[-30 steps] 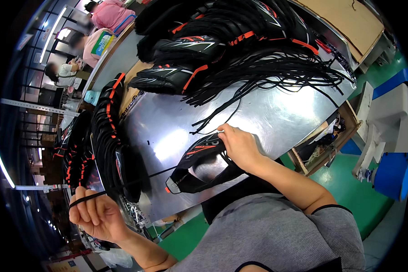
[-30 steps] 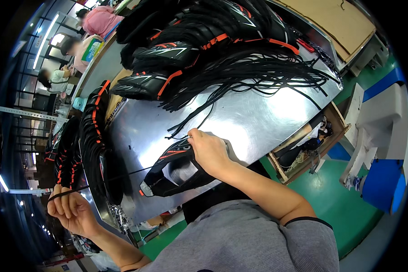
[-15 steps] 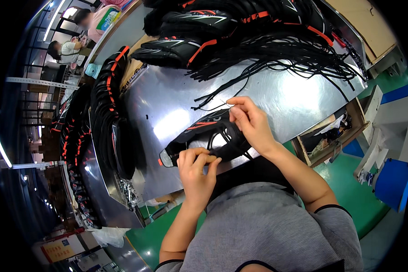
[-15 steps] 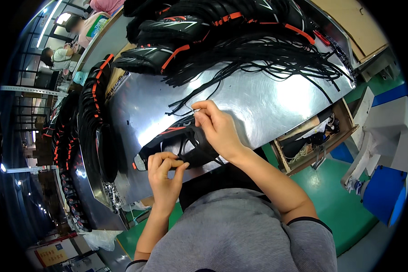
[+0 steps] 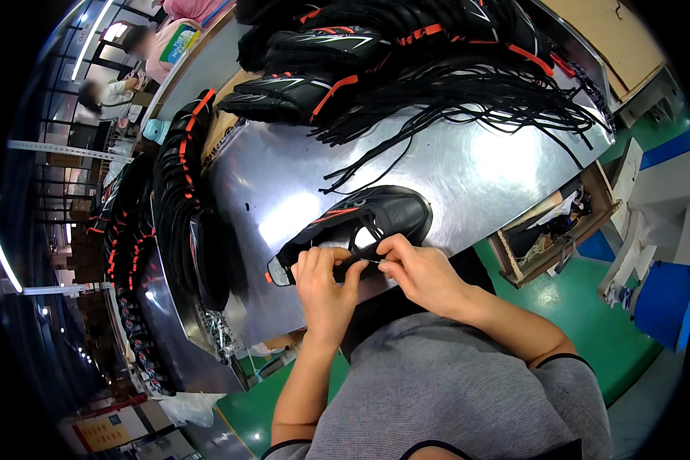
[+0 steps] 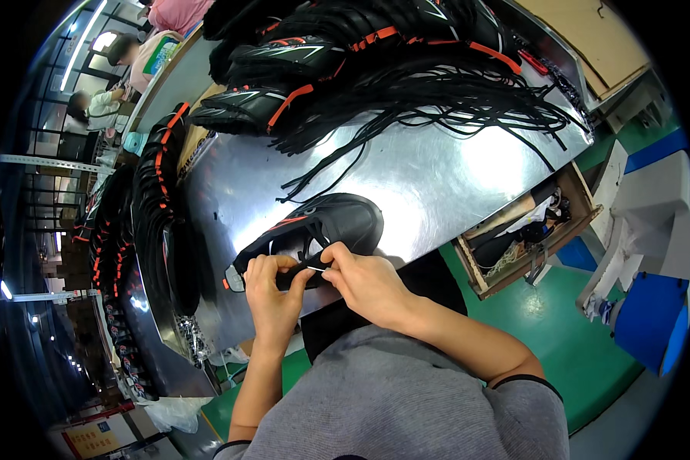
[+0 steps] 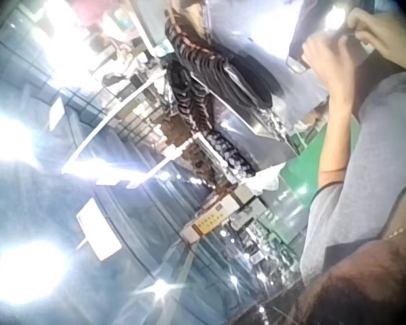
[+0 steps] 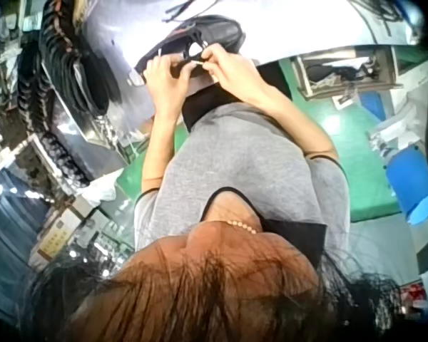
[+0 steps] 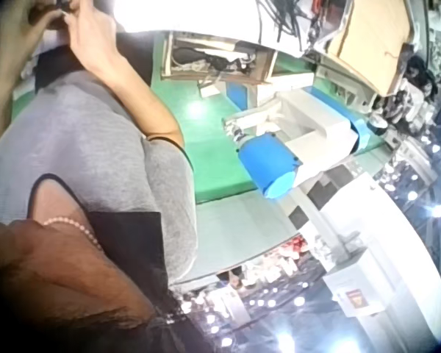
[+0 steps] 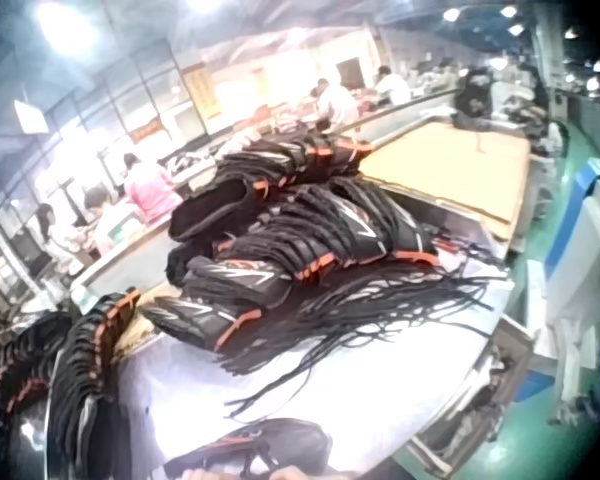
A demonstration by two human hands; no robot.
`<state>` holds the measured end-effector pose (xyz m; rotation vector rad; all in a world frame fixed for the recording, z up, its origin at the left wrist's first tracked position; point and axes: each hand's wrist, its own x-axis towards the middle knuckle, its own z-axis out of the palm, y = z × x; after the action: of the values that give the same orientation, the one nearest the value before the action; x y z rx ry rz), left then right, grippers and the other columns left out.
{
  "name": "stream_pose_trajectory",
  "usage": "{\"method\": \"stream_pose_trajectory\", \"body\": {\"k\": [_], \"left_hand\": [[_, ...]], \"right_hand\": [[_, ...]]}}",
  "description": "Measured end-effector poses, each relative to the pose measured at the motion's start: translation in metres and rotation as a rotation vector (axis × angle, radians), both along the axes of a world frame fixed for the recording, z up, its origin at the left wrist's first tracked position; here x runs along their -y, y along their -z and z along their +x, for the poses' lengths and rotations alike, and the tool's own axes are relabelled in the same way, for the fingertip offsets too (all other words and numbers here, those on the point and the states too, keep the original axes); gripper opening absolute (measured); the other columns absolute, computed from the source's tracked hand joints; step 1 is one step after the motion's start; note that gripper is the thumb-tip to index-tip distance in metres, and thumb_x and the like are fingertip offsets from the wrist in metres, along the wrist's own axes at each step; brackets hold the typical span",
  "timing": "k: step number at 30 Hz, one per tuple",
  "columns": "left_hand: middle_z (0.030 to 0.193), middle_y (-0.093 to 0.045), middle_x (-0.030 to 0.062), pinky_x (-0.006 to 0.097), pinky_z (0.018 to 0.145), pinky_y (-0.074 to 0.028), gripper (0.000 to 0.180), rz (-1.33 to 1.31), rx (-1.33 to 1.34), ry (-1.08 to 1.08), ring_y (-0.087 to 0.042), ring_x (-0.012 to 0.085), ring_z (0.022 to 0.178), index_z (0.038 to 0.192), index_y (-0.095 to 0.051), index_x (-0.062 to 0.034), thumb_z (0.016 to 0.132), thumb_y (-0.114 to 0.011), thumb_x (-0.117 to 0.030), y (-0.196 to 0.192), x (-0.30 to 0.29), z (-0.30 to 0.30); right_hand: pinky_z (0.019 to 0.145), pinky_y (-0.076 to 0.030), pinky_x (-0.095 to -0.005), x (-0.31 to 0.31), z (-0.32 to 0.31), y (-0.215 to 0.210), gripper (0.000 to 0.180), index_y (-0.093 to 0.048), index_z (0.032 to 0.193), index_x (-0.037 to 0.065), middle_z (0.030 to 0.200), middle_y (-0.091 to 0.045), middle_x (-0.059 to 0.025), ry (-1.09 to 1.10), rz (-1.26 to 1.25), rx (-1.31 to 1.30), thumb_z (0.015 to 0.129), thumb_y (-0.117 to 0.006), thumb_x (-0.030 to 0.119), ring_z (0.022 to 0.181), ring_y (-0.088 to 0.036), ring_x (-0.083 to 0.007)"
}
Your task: The person repeatedly threads black shoelaces through the eyelets of black and red soccer cleats on a metal workbench. They pull the laces tight, adjust the tongue, and place each finished shoe aside before picking up the next one.
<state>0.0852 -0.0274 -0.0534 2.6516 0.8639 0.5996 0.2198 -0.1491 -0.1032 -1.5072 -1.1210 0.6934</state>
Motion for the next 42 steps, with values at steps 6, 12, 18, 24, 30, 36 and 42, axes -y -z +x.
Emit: {"method": "stream_pose_trajectory", "body": {"k": [6,12,18,24,30,36,42], "left_hand": [[0.076,-0.06,0.0064,0.036,0.069,-0.042,0.023,-0.112,0.032,0.06,-0.056,0.0241,0.073,0.083,-0.065,-0.0041,0.07,-0.084,-0.006,0.0,-0.003,-0.002],[0.079,-0.063,0.0087,0.037,0.069,-0.044,0.023,-0.174,0.067,0.133,-0.059,0.0262,0.074,0.094,-0.067,-0.0041,0.074,-0.078,0.0,0.006,-0.013,-0.009],[0.079,-0.062,0.0087,0.036,0.069,-0.043,0.024,-0.19,0.131,0.326,-0.058,0.0252,0.073,0.097,-0.066,-0.0033,0.075,-0.075,0.002,0.006,-0.013,-0.013],[0.082,-0.061,0.009,0.037,0.069,-0.042,0.023,-0.183,0.206,0.327,-0.058,0.0274,0.074,0.096,-0.063,-0.0027,0.077,-0.073,0.005,0.007,-0.012,-0.017],[0.083,-0.059,0.0086,0.039,0.073,-0.043,0.024,0.017,0.186,0.447,-0.057,0.0282,0.08,0.093,-0.058,-0.0061,0.078,-0.075,0.002,0.016,-0.017,-0.03],[0.085,-0.061,0.0068,0.039,0.073,-0.044,0.025,0.125,0.186,0.548,-0.058,0.026,0.079,0.094,-0.059,-0.0069,0.077,-0.075,0.001,0.014,-0.019,-0.041],[0.082,-0.061,0.0062,0.038,0.071,-0.044,0.025,0.03,0.189,0.603,-0.059,0.0258,0.079,0.092,-0.06,-0.0064,0.074,-0.076,0.003,0.014,-0.022,-0.038]], "right_hand": [[0.059,-0.05,-0.0466,-0.01,-0.003,0.002,0.024,-0.044,0.11,0.001,0.071,-0.063,-0.0174,0.007,-0.103,0.012,0.098,-0.059,0.015,0.067,-0.065,-0.0389],[0.059,-0.05,-0.0486,-0.033,-0.021,0.006,0.024,-0.041,0.108,0.0,0.069,-0.063,-0.0199,0.051,-0.117,-0.011,0.098,-0.058,0.013,0.066,-0.065,-0.0414],[0.061,-0.051,-0.0499,-0.03,-0.011,-0.009,0.023,-0.042,0.105,-0.002,0.071,-0.064,-0.0233,0.018,-0.19,0.047,0.094,-0.058,0.011,0.068,-0.066,-0.0431],[0.06,-0.052,-0.0479,-0.026,-0.013,-0.016,0.023,-0.046,0.105,0.003,0.071,-0.066,-0.0178,0.028,-0.3,0.19,0.099,-0.057,0.022,0.066,-0.067,-0.0384],[0.064,-0.052,-0.0409,-0.006,0.028,-0.056,0.016,-0.066,0.1,0.007,0.08,-0.07,-0.0101,-0.032,0.099,0.122,0.09,-0.068,0.019,0.073,-0.069,-0.0317],[0.065,-0.051,-0.0451,-0.041,0.019,-0.052,0.011,-0.066,0.091,0.006,0.082,-0.071,-0.0118,-0.377,-0.205,0.456,0.09,-0.063,0.017,0.075,-0.068,-0.0338],[0.065,-0.053,-0.0439,-0.035,0.017,-0.031,0.01,-0.069,0.096,0.007,0.088,-0.071,-0.0092,-0.289,0.02,0.312,0.087,-0.066,0.01,0.078,-0.069,-0.0311]]}}
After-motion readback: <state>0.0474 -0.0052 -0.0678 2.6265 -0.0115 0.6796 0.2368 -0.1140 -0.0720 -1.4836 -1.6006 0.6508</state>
